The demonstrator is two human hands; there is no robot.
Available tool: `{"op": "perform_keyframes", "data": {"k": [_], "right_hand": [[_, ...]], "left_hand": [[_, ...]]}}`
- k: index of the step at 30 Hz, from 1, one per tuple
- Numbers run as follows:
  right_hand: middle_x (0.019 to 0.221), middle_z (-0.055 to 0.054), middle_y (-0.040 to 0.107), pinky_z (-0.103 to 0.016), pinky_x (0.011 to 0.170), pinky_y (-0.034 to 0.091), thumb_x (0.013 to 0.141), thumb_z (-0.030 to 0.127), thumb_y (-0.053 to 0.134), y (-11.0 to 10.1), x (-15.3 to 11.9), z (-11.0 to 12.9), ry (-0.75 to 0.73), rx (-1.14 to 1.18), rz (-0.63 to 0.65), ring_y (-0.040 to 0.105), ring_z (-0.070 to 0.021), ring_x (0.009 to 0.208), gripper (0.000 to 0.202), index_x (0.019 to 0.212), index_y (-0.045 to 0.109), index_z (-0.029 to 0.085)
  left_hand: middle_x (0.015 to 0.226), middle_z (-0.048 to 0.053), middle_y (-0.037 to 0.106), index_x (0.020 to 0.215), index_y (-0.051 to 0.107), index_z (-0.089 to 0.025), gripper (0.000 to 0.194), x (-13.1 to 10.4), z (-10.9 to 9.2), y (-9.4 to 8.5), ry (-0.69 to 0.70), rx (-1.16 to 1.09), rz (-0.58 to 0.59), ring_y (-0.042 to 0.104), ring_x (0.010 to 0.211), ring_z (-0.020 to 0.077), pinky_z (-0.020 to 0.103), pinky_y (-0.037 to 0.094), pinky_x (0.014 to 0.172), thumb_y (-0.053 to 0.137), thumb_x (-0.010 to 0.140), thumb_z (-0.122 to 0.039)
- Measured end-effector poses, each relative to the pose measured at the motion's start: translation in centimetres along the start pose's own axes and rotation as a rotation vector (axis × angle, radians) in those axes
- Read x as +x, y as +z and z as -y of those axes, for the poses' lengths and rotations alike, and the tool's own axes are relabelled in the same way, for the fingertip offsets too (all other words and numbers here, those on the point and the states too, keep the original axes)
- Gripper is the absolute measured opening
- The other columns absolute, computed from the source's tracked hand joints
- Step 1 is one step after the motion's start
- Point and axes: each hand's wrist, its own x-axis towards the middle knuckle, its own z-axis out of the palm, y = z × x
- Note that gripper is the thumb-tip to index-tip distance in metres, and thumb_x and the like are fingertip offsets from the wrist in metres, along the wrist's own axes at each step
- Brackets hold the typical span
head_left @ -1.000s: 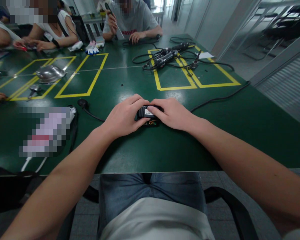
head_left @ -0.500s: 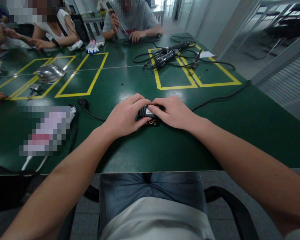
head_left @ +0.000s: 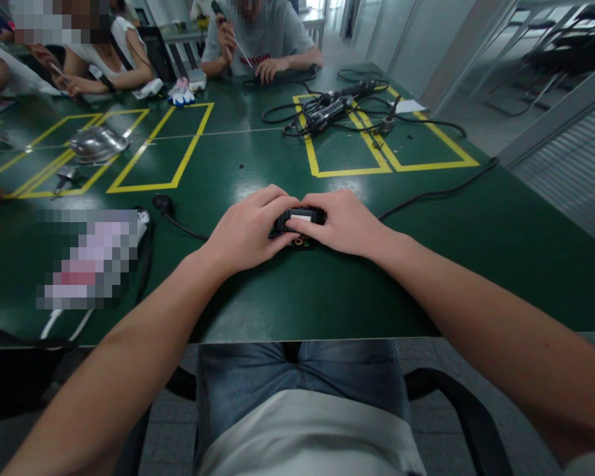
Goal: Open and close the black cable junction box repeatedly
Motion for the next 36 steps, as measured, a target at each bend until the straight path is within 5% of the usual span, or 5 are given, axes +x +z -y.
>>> {"op": "perform_keyframes", "data": {"k": [9,18,25,32,36], "right_hand": [[0.095,-0.011,0.081,-0.039,0.076,0.037,0.120,0.043,0.041,0.0,0.2,-0.5,0.035,-0.021,-0.051,0.070,-0.0267,0.084,0.048,0.099,0.078,0.021],[0.098,-0.012,0.083,-0.041,0.080,0.043,0.113,0.038,0.051,-0.3,0.4,-0.4,0.178,-0.007,-0.132,0.072,-0.0305,0.090,0.033,0.117,0.078,0.019],[0.095,-0.011,0.081,-0.040,0.075,0.038,0.115,0.038,0.052,-0.4,0.4,-0.8,0.173,-0.078,0.009,0.067,-0.0283,0.085,0.034,0.100,0.078,0.022],[0.089,-0.005,0.079,-0.035,0.075,0.044,0.105,0.029,0.065,-2.1,0.4,-0.8,0.214,0.065,0.221,0.067,-0.0230,0.081,0.014,0.095,0.072,0.023],[0.088,-0.003,0.076,-0.034,0.073,0.049,0.092,0.032,0.080,-3.5,0.1,-1.1,0.179,0.151,0.365,0.067,-0.0220,0.079,0.016,0.095,0.066,0.025]], "left_hand": [[0.141,0.017,0.071,0.142,0.074,-0.017,0.043,0.2,0.7,0.5,-0.075,-0.009,-0.027,0.069,0.128,0.0342,0.052,0.061,0.113,0.075,0.105,-0.037],[0.131,0.013,0.072,0.142,0.081,-0.018,0.043,0.4,3.1,1.2,-0.344,-0.046,0.023,0.070,0.122,0.0316,0.053,0.059,0.118,0.075,0.103,-0.037],[0.124,0.012,0.078,0.141,0.083,-0.017,0.046,0.4,3.7,1.0,-0.354,-0.096,0.082,0.074,0.111,0.0284,0.048,0.061,0.109,0.076,0.101,-0.038],[0.127,0.013,0.079,0.143,0.079,-0.016,0.044,0.4,2.8,0.7,-0.342,-0.112,0.091,0.073,0.105,0.0253,0.047,0.060,0.109,0.073,0.101,-0.028],[0.125,0.013,0.075,0.108,0.082,-0.017,0.020,0.5,2.1,-0.6,-0.319,-0.088,0.054,0.071,0.098,0.0238,0.043,0.059,0.098,0.074,0.097,-0.033]]}}
